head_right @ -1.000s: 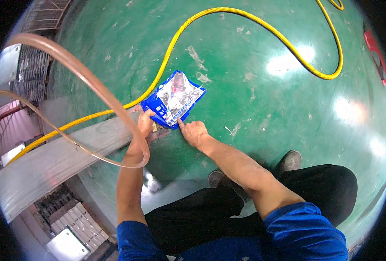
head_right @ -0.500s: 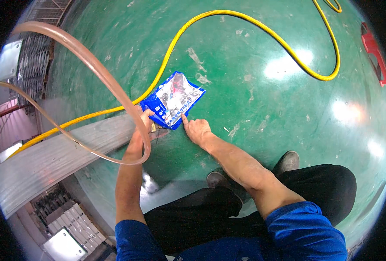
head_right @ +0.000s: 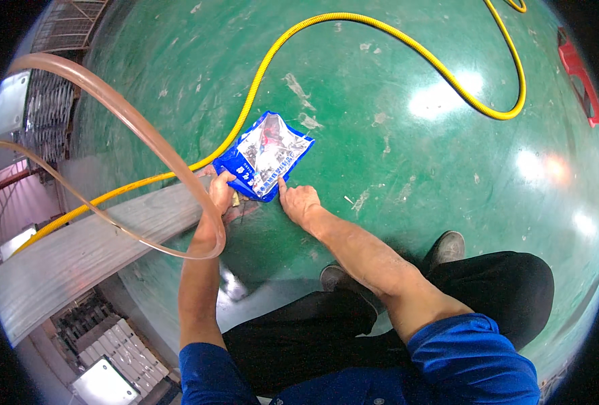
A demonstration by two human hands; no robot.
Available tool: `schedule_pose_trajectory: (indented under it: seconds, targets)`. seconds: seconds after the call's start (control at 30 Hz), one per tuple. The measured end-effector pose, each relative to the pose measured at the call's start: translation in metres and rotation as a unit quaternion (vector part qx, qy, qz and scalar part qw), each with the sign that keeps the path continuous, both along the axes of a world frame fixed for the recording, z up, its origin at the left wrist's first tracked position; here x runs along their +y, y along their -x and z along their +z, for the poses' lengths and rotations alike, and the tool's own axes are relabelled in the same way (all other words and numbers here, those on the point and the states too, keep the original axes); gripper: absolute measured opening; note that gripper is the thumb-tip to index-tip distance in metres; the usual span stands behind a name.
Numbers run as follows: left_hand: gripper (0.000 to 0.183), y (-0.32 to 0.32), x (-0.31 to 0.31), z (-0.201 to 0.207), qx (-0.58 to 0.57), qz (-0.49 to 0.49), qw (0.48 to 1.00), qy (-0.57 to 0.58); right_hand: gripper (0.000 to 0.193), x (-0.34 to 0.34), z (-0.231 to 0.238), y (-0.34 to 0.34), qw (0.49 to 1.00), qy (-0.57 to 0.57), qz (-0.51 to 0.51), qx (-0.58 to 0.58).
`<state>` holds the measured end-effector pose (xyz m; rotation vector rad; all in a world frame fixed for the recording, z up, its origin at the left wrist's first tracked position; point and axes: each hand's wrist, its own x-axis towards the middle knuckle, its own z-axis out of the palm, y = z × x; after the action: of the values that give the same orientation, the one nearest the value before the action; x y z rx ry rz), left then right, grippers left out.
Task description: Picking up small metal components such as screws from the factory floor and placing them into a plastic bag.
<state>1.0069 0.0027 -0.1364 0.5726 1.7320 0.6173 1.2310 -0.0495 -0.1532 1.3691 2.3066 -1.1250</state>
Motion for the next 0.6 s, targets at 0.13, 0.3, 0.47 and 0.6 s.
schedule_pose_trajectory:
  seconds: [0.13, 0.3, 0.47, 0.6]
  targets:
    - [0.022, 0.065, -0.023, -0.028, 0.066, -0.002, 0.993, -0.093, 0.063, -0.009, 0.015, 0.031, 0.999, -0.017, 0.022, 0.027]
    - [0.025, 0.033, -0.010, -0.021, -0.027, 0.004, 0.996, -0.083, 0.065, -0.013, 0.014, 0.023, 0.996, -0.047, 0.068, 0.040]
    - [0.023, -0.007, -0.002, 0.016, 0.061, -0.067, 0.994, -0.066, 0.067, -0.008, 0.002, 0.017, 0.998, -0.032, 0.059, 0.024]
    - [0.021, 0.017, -0.009, -0.001, 0.129, -0.106, 0.981, -0.096, 0.067, -0.010, 0.007, 0.023, 0.997, -0.038, 0.053, 0.034]
